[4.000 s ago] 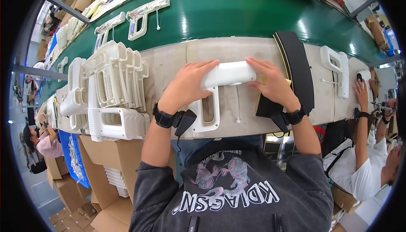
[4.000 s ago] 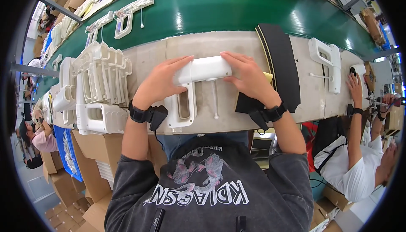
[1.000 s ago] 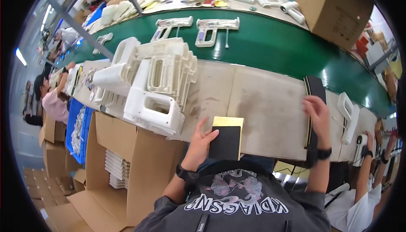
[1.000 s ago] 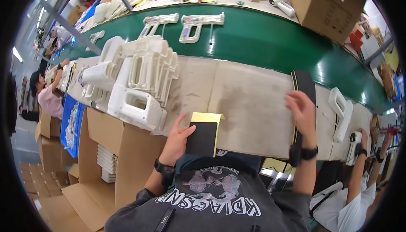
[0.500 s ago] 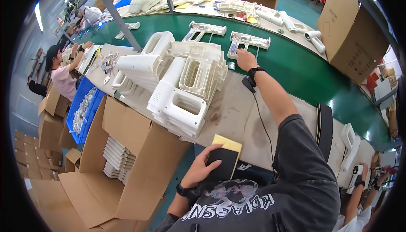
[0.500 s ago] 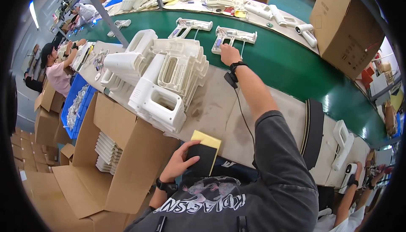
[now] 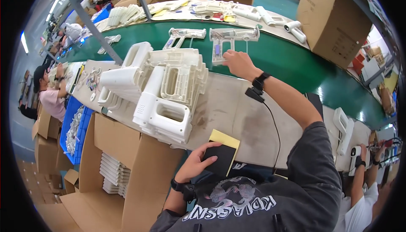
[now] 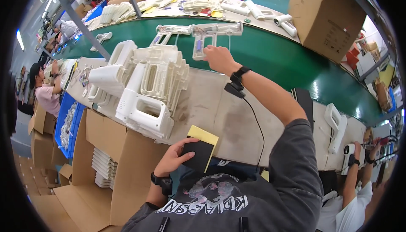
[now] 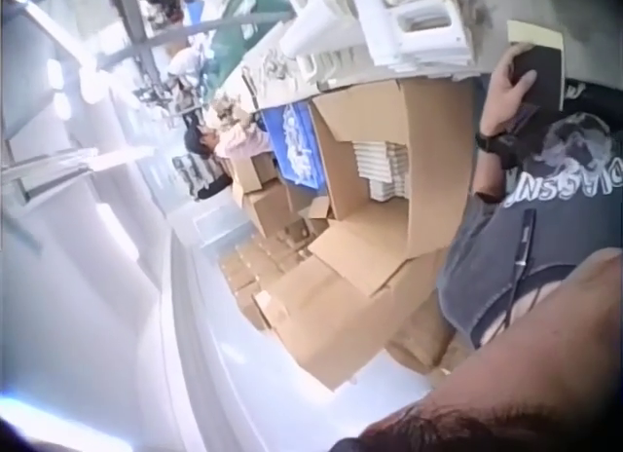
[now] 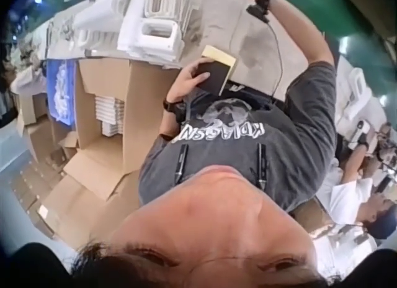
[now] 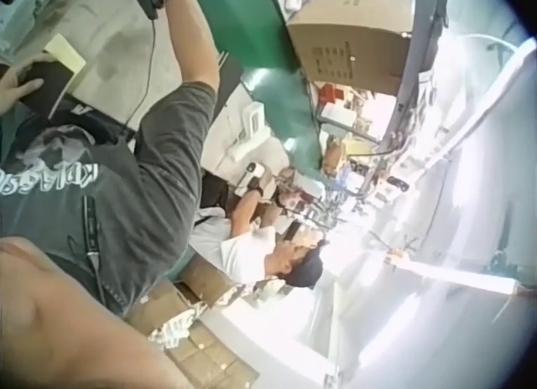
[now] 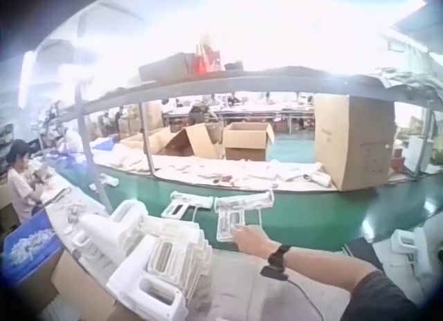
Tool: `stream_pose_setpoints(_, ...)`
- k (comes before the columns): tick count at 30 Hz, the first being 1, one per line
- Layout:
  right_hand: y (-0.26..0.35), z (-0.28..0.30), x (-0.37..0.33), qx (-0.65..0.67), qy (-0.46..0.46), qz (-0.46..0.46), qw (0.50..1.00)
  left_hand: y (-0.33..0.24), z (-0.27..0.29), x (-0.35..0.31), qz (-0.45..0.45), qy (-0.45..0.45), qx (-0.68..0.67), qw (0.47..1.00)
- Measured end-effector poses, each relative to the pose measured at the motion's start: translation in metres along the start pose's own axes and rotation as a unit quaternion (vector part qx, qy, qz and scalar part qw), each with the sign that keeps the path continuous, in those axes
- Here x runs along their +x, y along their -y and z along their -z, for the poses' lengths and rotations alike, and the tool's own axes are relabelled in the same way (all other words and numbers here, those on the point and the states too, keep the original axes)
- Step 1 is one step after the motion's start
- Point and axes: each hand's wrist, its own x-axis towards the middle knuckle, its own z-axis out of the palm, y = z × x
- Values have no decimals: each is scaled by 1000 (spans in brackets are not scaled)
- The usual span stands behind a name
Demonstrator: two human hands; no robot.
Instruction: The person picks up a white plastic housing from a box, peels a backing from a black foam pad, and presses the pad onto a motor inside the housing. After repeating this, they pick up a white plastic cover and fit it onto the housing to complete the assembly.
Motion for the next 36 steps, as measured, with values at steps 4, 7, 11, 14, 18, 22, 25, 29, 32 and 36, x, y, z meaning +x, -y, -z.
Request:
stream_pose_setpoints(4, 42, 64, -66, -3, 2, 32, 999, -2, 2, 3, 27, 14, -4, 1000)
stream_pose_setpoints(7, 69, 79, -124, 3, -14, 76, 997, -14, 4, -7, -5, 79, 57, 995)
stream_pose_setpoints(11, 99, 67, -197, 53, 1, 44, 998, -34, -5, -13, -65, 115, 61, 989)
stream_pose_setpoints(14, 115, 40, -242, 84, 39, 11, 996, -33, -6, -11, -49, 109, 10, 993)
stream_pose_setpoints(18, 126, 5, -280, 133, 36, -33, 990, -31, -20, 5, -133, 53, -12, 990)
stream_pose_setpoints(22, 136, 1, -287, 201, -2, -88, 976, -46, -45, 26, -120, -3, -26, 992)
stream_pose_setpoints(25, 139, 17, -283, 275, -60, -119, 952, -41, -52, 36, -90, -89, -54, 990)
stream_pose_setpoints(29, 129, 54, -284, 339, -104, -171, 919, -26, -50, 45, -34, -181, -126, 975)
stream_pose_setpoints(32, 128, 85, -275, 365, -162, -265, 877, -17, -53, 49, -16, -163, -110, 980)
stream_pose_setpoints(36, 127, 90, -256, 314, -158, -178, 919, -21, -60, 51, 26, -137, -54, 989)
